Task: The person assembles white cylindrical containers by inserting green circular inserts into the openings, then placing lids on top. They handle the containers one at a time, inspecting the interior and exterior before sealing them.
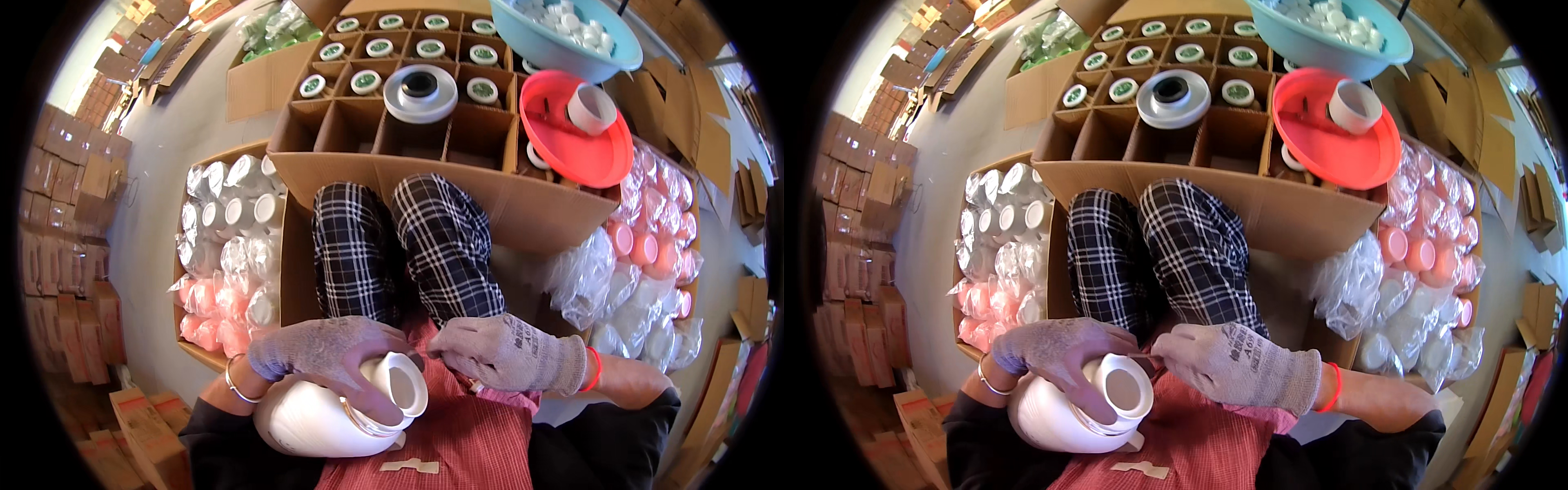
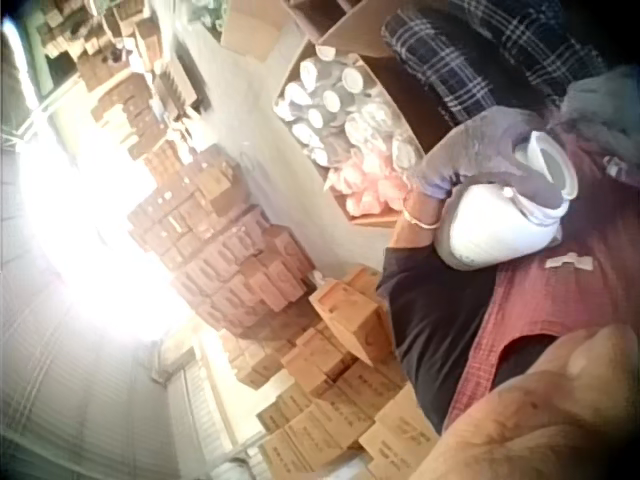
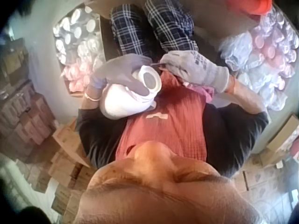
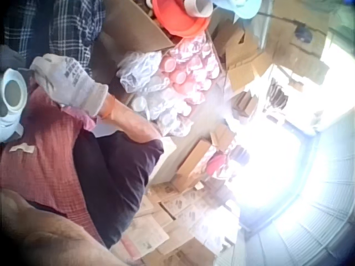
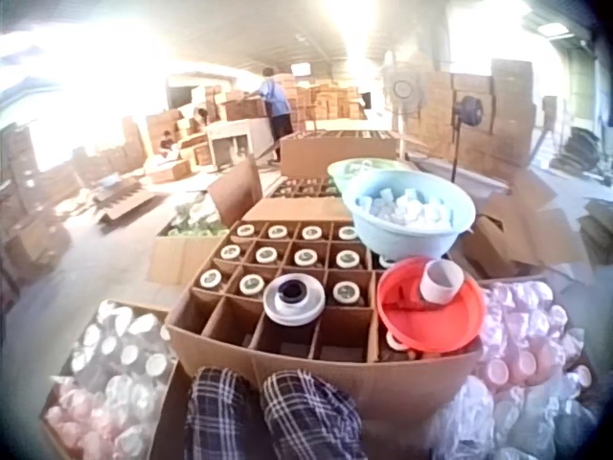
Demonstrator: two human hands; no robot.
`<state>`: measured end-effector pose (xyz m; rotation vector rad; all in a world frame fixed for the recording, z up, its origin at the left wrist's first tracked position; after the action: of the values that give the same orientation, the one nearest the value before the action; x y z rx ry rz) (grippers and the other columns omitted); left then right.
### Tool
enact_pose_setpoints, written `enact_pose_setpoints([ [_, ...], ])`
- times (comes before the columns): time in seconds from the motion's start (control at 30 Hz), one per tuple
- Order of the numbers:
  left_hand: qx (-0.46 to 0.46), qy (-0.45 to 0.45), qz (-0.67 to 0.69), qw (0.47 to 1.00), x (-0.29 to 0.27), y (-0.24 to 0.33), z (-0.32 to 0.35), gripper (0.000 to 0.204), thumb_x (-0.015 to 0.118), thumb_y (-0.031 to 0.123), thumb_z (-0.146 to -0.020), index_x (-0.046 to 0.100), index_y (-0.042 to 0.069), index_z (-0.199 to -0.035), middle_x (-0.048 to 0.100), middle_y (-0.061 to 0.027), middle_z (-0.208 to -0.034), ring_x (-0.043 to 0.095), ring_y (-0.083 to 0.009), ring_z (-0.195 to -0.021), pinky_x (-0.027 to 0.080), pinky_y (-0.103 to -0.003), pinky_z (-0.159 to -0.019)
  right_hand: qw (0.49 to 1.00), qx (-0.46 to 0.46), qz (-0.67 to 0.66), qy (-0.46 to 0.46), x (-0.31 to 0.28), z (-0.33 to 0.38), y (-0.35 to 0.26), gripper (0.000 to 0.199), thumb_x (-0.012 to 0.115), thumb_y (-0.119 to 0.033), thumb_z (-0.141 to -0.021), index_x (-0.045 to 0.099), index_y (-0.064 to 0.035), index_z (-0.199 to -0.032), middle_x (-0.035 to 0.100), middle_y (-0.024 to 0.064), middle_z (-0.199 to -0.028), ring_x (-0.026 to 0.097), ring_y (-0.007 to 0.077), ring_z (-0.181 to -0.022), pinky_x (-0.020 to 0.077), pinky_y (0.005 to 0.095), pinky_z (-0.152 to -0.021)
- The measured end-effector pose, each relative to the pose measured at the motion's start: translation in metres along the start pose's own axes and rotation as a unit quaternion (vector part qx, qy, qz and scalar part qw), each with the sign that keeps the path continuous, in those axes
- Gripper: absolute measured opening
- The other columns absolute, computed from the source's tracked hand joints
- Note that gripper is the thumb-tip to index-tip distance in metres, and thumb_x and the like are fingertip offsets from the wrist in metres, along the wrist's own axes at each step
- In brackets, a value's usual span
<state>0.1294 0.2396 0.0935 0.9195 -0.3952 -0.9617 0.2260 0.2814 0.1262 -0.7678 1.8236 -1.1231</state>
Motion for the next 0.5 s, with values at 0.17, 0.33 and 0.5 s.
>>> enact_pose_setpoints([
  [0.17,-0.03,-0.019,0.1,0.994,0.013,-0.023,-0.018,0.071,0.089,0.035,-0.061,0.066,-0.001,-0.118,0.069,-0.0138,-0.106,0.068,-0.0268,-0.1,0.053,-0.036,-0.088,0.991,0.089,-0.005,-0.103,0.027,0.02,0.027,0.015,0.057,-0.016,-0.096,0.06,-0.0034,-0.103,0.065,0.0177,-0.078,0.067,0.0377,-0.073,0.0525,0.0437,-0.061],
  [0.33,-0.062,-0.025,0.104,0.992,0.014,-0.034,-0.027,0.071,0.088,0.037,-0.061,0.066,-0.001,-0.117,0.07,-0.0147,-0.107,0.068,-0.027,-0.101,0.053,-0.036,-0.088,0.987,0.058,0.088,-0.122,0.04,0.026,0.032,0.015,0.058,-0.015,-0.092,0.056,-0.0019,-0.098,0.063,0.0155,-0.073,0.067,0.0335,-0.065,0.0511,0.0418,-0.052],
  [0.5,-0.064,-0.025,0.062,0.996,0.013,-0.03,-0.029,0.075,0.087,0.042,-0.063,0.065,-0.001,-0.12,0.07,-0.0155,-0.109,0.068,-0.0277,-0.102,0.053,-0.036,-0.089,0.971,0.061,0.172,-0.151,0.043,0.025,0.031,0.018,0.06,-0.016,-0.09,0.055,-0.0027,-0.101,0.061,0.012,-0.072,0.067,0.0273,-0.062,0.051,0.0378,-0.05],
])
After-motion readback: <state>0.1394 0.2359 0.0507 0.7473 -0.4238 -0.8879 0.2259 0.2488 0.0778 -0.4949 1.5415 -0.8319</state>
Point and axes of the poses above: each hand's wrist, its own z-axis away from the middle knuckle, its own x-axis out of the palm, y = z × x, the point moved 10 cm from there along -z, towards the middle knuckle
